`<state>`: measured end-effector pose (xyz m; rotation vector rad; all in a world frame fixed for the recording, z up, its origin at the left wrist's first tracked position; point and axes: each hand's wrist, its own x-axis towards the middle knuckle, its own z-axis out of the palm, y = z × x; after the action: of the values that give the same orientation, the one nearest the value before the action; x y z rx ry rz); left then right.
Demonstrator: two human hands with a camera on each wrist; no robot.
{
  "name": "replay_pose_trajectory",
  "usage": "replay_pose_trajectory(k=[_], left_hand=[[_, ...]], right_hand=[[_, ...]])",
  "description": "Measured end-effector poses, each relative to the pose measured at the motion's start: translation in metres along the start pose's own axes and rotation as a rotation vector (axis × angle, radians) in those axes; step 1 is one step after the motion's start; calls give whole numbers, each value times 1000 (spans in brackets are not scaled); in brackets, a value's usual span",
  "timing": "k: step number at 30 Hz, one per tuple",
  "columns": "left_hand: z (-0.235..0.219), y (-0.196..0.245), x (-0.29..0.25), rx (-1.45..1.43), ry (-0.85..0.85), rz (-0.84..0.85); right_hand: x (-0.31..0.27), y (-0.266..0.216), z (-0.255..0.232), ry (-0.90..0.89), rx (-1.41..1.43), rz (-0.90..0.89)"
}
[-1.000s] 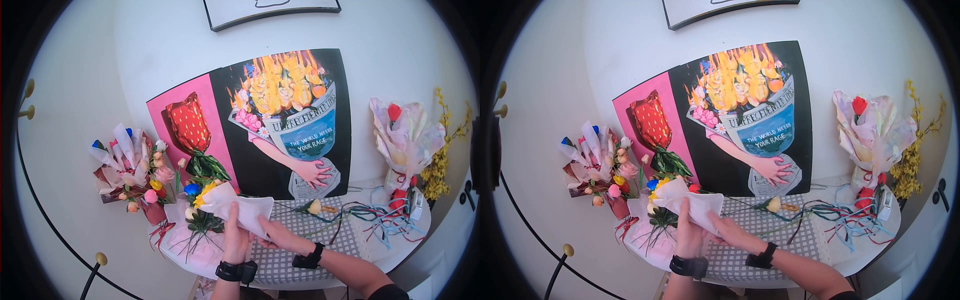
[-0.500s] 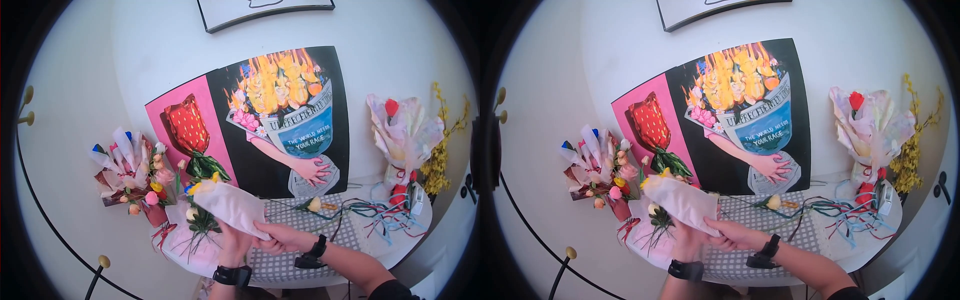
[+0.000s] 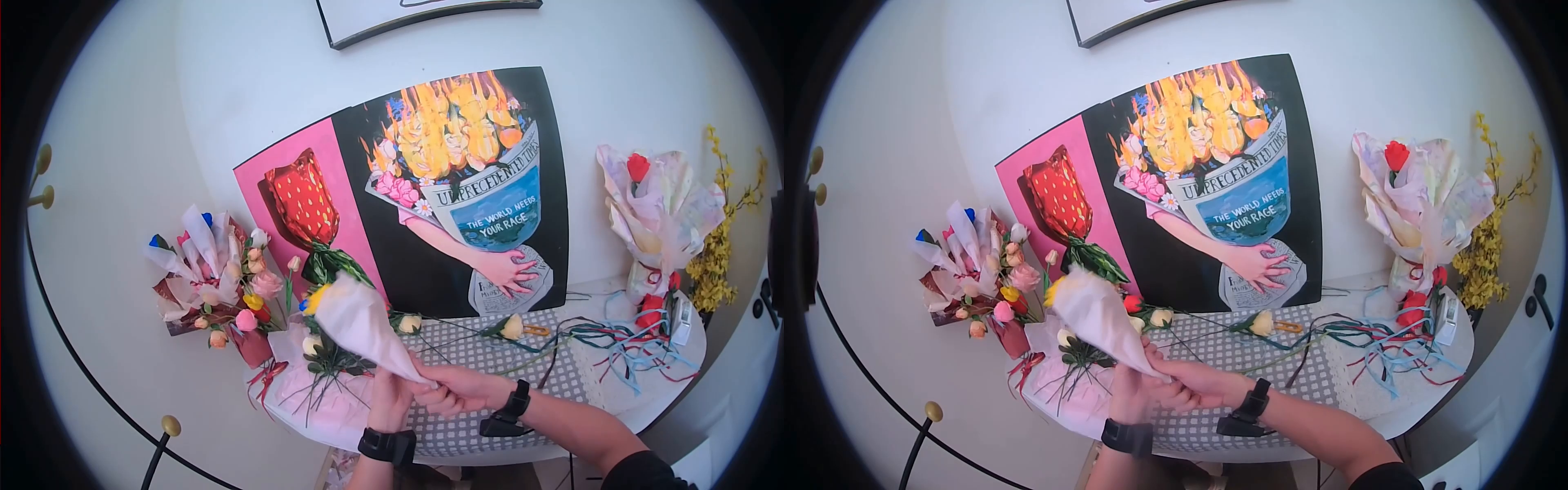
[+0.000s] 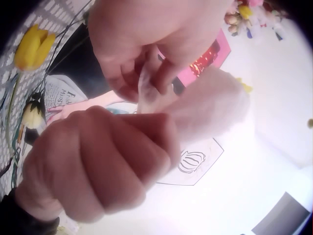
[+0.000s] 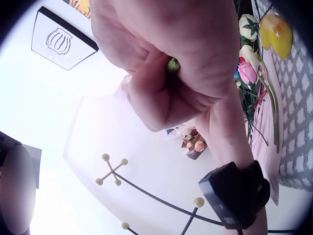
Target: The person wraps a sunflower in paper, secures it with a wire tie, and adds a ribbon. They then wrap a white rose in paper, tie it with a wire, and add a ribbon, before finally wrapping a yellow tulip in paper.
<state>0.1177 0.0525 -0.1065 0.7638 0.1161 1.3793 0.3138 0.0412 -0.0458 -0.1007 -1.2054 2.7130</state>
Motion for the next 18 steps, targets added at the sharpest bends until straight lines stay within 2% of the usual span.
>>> replay_pose_trajectory(k=[1,2,4,5,7,11,13,16,18], left_hand=[[6,3,-8,238,201,-8],[11,3,-10,239,201,-7],[19,-2,-13,295,328,183],[19,-2,-15,294,328,183],[22,1,-18,347,431,255],[31,20,-25,482,438,253],[29,29,-27,482,433,235],[41,37,-31,467,449,244],[29,39,-33,483,430,257]], right_hand=[[1,-1,1,18,19,-67],[1,-3,1,16,19,-68],[1,-4,0,68,2,-88],[1,-3,-1,69,1,-88],[4,-1,-1,148,-57,-72],[3,-2,2,157,-91,-80],[6,0,-9,-7,19,-85],[4,-2,-3,46,2,-109],[5,0,-6,73,-7,-121]])
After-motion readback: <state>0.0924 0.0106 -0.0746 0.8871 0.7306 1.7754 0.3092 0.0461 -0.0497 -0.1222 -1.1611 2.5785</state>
